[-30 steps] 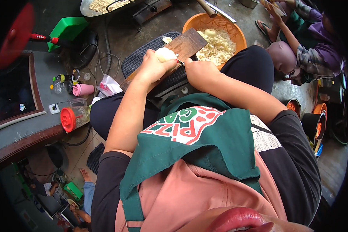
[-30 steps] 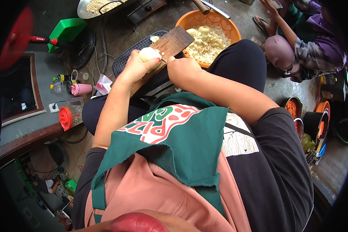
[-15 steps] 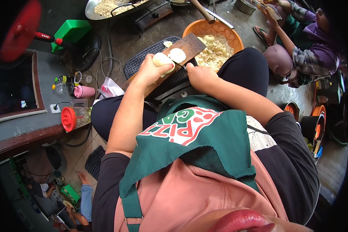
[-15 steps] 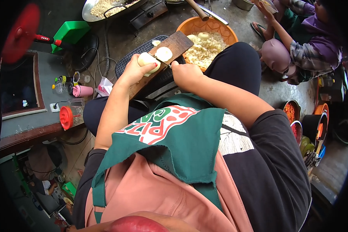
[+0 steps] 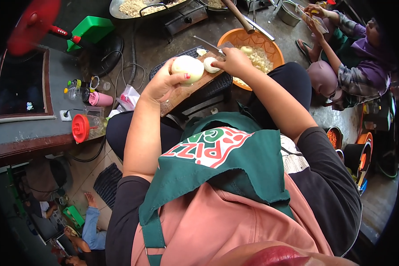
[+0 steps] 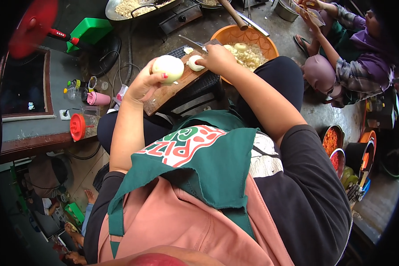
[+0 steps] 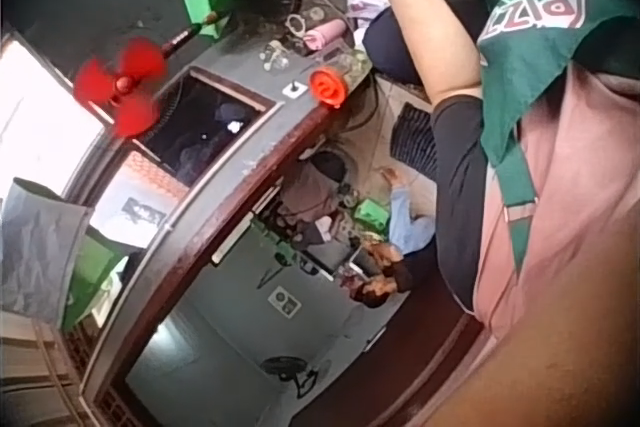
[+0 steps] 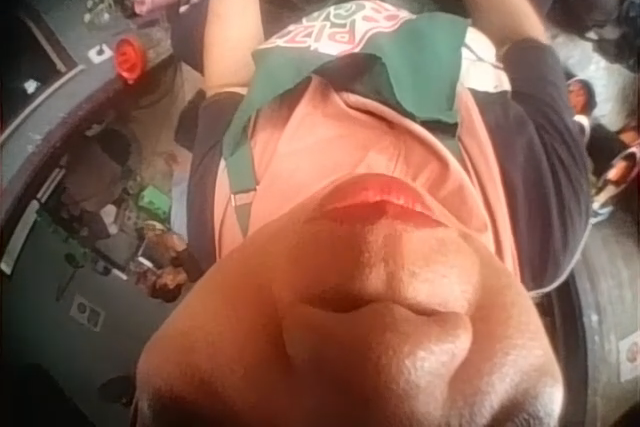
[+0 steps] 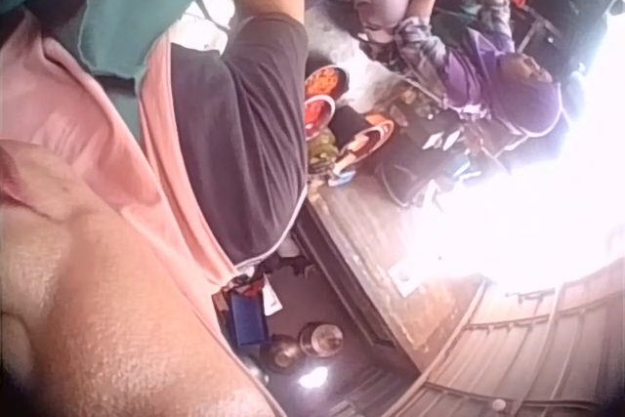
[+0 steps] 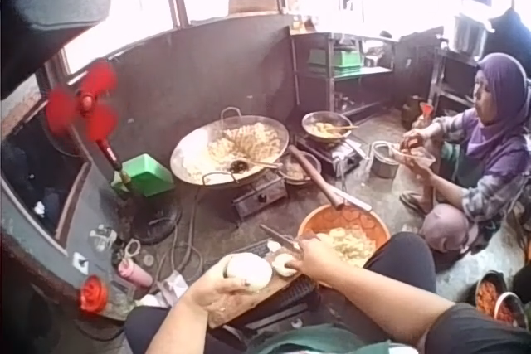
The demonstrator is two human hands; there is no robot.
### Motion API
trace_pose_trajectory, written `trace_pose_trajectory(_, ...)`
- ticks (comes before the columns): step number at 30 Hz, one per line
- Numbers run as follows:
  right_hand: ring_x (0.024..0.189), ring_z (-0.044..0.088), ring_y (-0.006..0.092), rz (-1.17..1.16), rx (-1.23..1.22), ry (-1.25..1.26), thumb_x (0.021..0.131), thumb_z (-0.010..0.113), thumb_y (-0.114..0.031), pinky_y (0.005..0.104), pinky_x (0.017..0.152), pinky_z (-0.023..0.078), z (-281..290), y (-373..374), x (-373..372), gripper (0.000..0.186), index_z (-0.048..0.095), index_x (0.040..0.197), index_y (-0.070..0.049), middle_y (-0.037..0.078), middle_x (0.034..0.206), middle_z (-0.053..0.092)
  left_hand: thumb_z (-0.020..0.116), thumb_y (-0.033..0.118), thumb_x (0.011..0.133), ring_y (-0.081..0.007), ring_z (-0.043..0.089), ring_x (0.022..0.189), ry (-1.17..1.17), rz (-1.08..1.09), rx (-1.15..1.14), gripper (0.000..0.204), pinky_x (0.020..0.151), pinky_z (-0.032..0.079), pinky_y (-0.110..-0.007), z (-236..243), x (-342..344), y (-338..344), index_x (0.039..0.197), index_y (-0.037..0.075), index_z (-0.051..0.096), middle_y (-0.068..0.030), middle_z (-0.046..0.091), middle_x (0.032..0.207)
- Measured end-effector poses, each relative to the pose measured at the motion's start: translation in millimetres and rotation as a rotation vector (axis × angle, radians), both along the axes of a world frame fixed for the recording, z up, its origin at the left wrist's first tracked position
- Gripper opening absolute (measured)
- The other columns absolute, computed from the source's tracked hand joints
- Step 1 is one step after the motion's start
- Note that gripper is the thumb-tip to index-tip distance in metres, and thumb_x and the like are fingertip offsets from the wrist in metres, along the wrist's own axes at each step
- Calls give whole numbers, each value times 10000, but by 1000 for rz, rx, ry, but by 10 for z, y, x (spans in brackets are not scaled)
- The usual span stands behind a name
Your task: Peel and slice onions using a cleaver.
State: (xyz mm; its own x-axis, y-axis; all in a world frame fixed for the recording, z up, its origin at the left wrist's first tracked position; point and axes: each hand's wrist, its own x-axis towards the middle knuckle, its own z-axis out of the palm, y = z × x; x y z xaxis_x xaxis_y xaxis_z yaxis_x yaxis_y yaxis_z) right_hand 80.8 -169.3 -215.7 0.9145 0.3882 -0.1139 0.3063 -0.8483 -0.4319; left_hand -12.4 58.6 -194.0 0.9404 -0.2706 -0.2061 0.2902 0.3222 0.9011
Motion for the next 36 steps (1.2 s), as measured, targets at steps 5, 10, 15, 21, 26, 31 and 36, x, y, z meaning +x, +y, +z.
trace_pose_trajectory(5, 1014, 616, 326, 81, 8, 0, 706, 779, -354, 412, 870, 485, -149, 107, 88, 498, 644, 1048, -18, 182, 1041, 657, 745, 147, 753, -198, 617, 1002, -78, 102, -36, 564, 858, 521, -326, 55, 3, 102, 1224, 0, 470, -114, 605, 1096)
trace_pose_trajectory(10, 867, 655, 346, 64, 182, 103, 724, 775, -303, 409, 779, 506, -128, 153, 304, 361, 662, 913, -17, 190, 874, 675, 720, 165, 777, -197, 605, 996, -68, 286, -162, 445, 895, 485, -362, 140, -39, 74, 1160, 28, 538, -89, 607, 1094)
trace_pose_trajectory(15, 905, 656, 335, -36, 173, 48, 742, 767, -314, 402, 797, 506, -70, 363, 589, 363, 675, 939, -24, 191, 914, 678, 712, 185, 785, -194, 575, 1032, 37, 408, -136, 451, 898, 458, -351, 86, -60, 129, 1185, 51, 552, -84, 614, 1103)
trace_pose_trajectory(21, 941, 664, 346, 83, -127, 3, 700, 747, -294, 410, 834, 525, -409, 684, 1025, 364, 710, 936, -20, 216, 979, 680, 718, 179, 778, -196, 614, 967, 103, 453, -73, 391, 810, 490, -392, 66, -41, 0, 1132, 85, 579, -66, 640, 1056)
trace_pose_trajectory(26, 933, 660, 358, 144, -309, 113, 689, 772, -456, 419, 815, 512, -209, 723, 907, 582, 688, 970, 46, 245, 984, 673, 717, 132, 783, -200, 634, 977, 64, 328, -127, 395, 842, 521, -363, 28, -72, -95, 1132, 43, 555, -87, 637, 1060)
trace_pose_trajectory(31, 931, 658, 370, 187, -318, 140, 693, 768, -420, 408, 815, 512, -272, 815, 950, 558, 685, 968, 58, 259, 970, 670, 779, 122, 712, -229, 599, 1019, 126, 384, -106, 662, 820, 536, -366, 21, -109, -128, 1232, 3, 387, -134, 563, 1116)
trace_pose_trajectory(36, 933, 659, 362, 174, -328, 178, 707, 751, -362, 400, 819, 510, -213, 917, 882, 511, 678, 986, 60, 260, 961, 672, 773, 114, 722, -234, 605, 1005, 133, 393, -47, 670, 795, 541, -365, 28, -116, -157, 1255, -1, 383, -135, 568, 1119)
